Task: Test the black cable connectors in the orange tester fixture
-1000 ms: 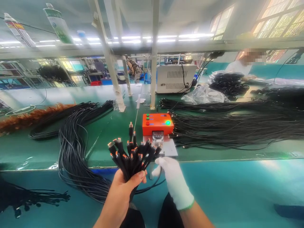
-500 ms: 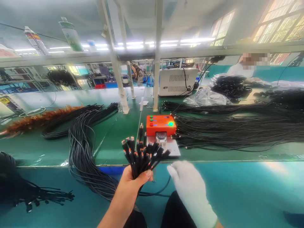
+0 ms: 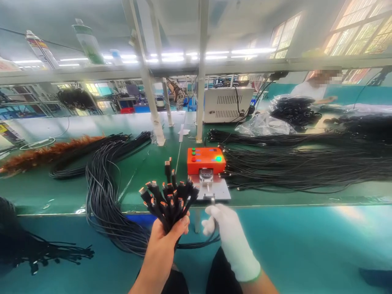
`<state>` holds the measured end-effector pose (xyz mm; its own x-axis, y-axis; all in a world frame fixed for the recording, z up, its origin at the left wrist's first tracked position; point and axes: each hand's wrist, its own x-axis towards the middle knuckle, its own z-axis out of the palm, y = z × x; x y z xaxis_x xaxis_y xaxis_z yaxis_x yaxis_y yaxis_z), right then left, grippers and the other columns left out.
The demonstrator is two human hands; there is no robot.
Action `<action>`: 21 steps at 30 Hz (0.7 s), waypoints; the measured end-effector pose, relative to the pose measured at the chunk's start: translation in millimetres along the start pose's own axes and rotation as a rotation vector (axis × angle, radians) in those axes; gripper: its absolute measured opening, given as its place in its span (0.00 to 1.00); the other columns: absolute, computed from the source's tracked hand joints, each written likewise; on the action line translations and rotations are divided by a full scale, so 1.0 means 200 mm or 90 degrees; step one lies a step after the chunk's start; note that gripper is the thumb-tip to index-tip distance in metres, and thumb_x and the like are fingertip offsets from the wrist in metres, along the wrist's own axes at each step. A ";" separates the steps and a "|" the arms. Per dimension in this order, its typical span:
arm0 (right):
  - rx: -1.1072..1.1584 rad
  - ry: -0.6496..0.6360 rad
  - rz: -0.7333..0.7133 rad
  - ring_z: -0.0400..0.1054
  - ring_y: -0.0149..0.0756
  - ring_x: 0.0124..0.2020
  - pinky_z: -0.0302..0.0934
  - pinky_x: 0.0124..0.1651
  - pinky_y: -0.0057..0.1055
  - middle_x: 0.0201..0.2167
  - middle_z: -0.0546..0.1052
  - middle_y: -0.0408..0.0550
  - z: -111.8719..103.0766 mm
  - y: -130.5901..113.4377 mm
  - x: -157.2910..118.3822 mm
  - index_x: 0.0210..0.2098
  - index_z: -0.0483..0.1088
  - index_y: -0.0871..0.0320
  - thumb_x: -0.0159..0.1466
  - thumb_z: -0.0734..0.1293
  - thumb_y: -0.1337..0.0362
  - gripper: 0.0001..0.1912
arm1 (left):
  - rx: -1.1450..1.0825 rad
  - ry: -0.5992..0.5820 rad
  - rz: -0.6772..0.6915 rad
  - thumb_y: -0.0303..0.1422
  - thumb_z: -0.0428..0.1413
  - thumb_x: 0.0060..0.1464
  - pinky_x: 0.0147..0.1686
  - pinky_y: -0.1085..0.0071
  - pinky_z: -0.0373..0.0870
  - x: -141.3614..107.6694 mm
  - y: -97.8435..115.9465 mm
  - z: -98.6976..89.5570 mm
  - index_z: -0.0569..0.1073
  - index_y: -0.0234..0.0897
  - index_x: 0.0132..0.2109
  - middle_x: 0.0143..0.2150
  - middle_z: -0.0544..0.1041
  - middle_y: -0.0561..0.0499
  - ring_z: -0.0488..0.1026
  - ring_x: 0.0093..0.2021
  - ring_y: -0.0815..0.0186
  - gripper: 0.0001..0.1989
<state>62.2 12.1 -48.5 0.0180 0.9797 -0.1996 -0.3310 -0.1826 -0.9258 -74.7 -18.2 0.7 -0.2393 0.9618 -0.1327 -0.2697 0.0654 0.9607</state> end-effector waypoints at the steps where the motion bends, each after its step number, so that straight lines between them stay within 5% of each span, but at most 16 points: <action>1: -0.013 -0.008 0.011 0.63 0.31 0.14 0.65 0.34 0.35 0.08 0.66 0.37 -0.01 0.01 0.02 0.25 0.65 0.59 0.59 0.60 0.64 0.08 | -0.005 0.013 -0.003 0.34 0.66 0.38 0.30 0.72 0.66 0.00 0.00 0.00 0.78 0.34 0.32 0.26 0.76 0.52 0.67 0.25 0.69 0.11; 13: -0.057 -0.027 -0.018 0.66 0.33 0.16 0.60 0.26 0.30 0.10 0.70 0.40 -0.01 0.04 0.11 0.25 0.67 0.61 0.59 0.61 0.61 0.11 | -0.006 0.065 -0.031 0.34 0.67 0.34 0.29 0.71 0.68 0.00 0.00 0.02 0.78 0.35 0.32 0.27 0.78 0.52 0.69 0.26 0.67 0.14; 21: -0.014 -0.039 -0.019 0.66 0.34 0.17 0.63 0.29 0.32 0.11 0.69 0.40 0.00 0.02 0.11 0.25 0.68 0.60 0.59 0.61 0.61 0.11 | 0.009 0.037 -0.023 0.34 0.65 0.37 0.31 0.68 0.68 0.00 0.00 0.01 0.79 0.36 0.33 0.29 0.79 0.50 0.70 0.28 0.64 0.11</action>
<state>61.2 32.9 -56.5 -0.0309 0.9878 -0.1526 -0.3109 -0.1546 -0.9378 -72.4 -16.6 2.0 -0.2834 0.9417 -0.1814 -0.2667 0.1043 0.9581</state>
